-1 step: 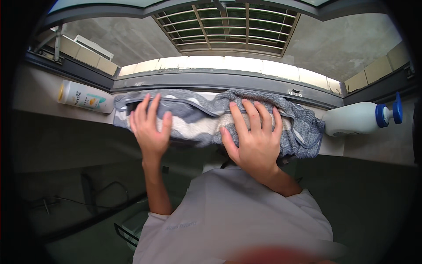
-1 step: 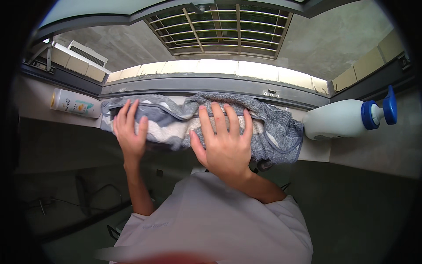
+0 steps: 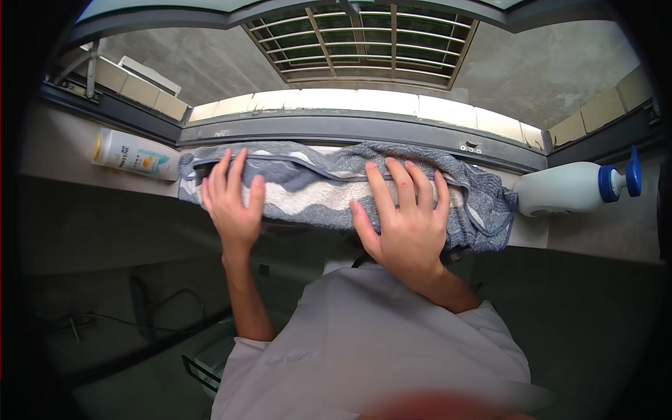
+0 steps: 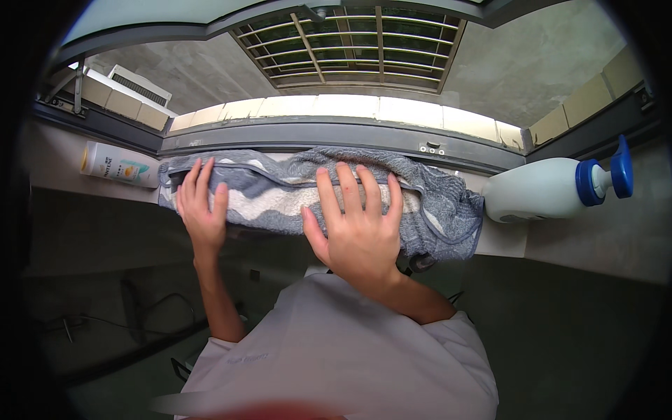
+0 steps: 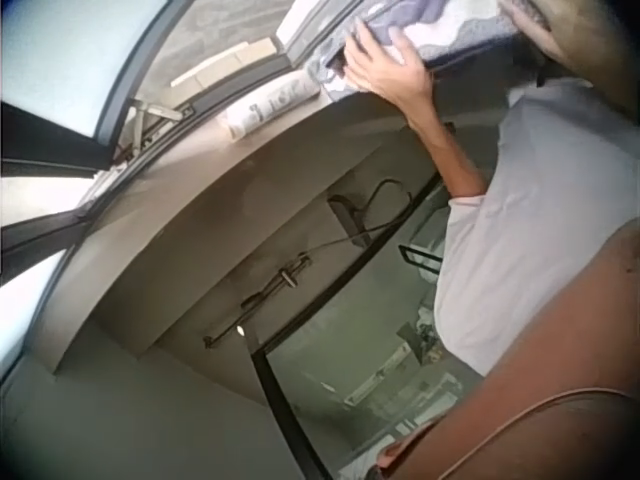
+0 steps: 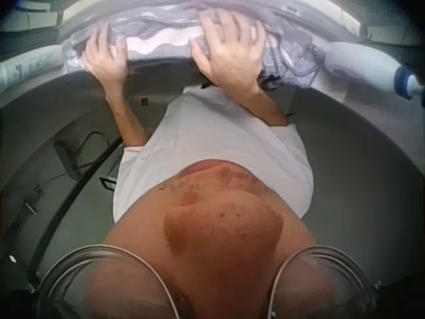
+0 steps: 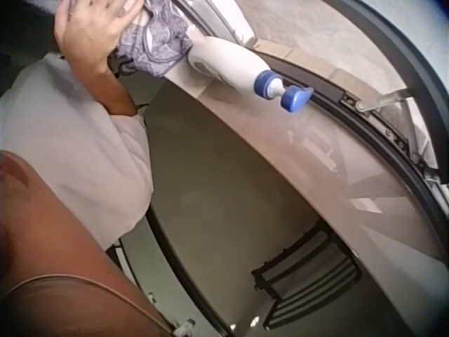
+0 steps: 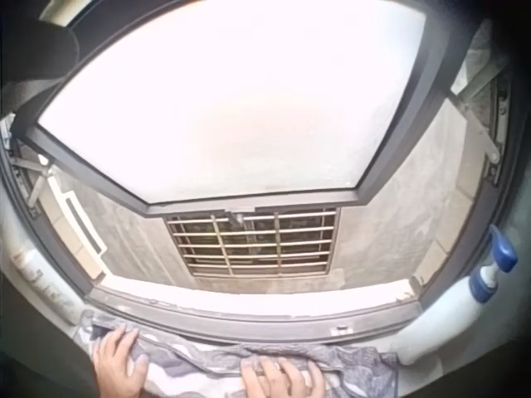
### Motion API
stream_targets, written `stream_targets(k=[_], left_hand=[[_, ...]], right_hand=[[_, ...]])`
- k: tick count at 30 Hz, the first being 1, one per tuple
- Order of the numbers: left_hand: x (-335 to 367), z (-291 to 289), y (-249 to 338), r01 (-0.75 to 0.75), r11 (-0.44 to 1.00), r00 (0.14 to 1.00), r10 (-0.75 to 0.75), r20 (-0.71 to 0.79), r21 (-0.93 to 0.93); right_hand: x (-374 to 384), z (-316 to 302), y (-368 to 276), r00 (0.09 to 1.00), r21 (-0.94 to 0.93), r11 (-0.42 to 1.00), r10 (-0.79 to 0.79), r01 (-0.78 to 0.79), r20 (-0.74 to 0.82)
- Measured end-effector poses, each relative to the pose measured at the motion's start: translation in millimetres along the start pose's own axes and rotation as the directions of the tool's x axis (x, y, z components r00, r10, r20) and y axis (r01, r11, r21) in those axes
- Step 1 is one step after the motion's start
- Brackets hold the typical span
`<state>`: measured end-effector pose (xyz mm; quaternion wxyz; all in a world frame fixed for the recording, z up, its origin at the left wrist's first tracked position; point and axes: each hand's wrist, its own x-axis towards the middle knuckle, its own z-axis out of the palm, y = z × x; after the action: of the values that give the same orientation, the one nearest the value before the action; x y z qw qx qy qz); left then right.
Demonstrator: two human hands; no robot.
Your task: Wiping a towel rack and window sill with a cloth in a bathroom.
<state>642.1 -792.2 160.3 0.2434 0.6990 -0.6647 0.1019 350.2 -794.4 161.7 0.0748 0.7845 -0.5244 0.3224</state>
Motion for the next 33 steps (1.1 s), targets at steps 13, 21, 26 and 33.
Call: stream_targets(k=[13,21,26,33], left_hand=[[1.6,4.0,-6.7,0.032,0.999,0.999,-0.031,-0.028,0.006],[1.3,1.8,-14.8,0.034,0.999,0.999,-0.035,-0.020,-0.023],[-0.4,-0.2,-15.8,0.062,0.998,0.997,-0.063,-0.040,-0.024],[-1.6,1.3,-8.9,0.039,0.999,0.998,-0.038,-0.058,0.021]], right_hand=[[22.4,32.6,-56.3,0.987,0.117,0.985,-0.138,0.128,0.080],[18.3,28.6,-50.1,0.980,0.305,0.941,-0.179,0.146,0.083],[7.5,-9.7,4.5,0.995,0.167,0.986,-0.021,0.004,0.099],[4.7,-10.9,5.5,0.999,0.038,0.999,0.013,-0.014,0.030]])
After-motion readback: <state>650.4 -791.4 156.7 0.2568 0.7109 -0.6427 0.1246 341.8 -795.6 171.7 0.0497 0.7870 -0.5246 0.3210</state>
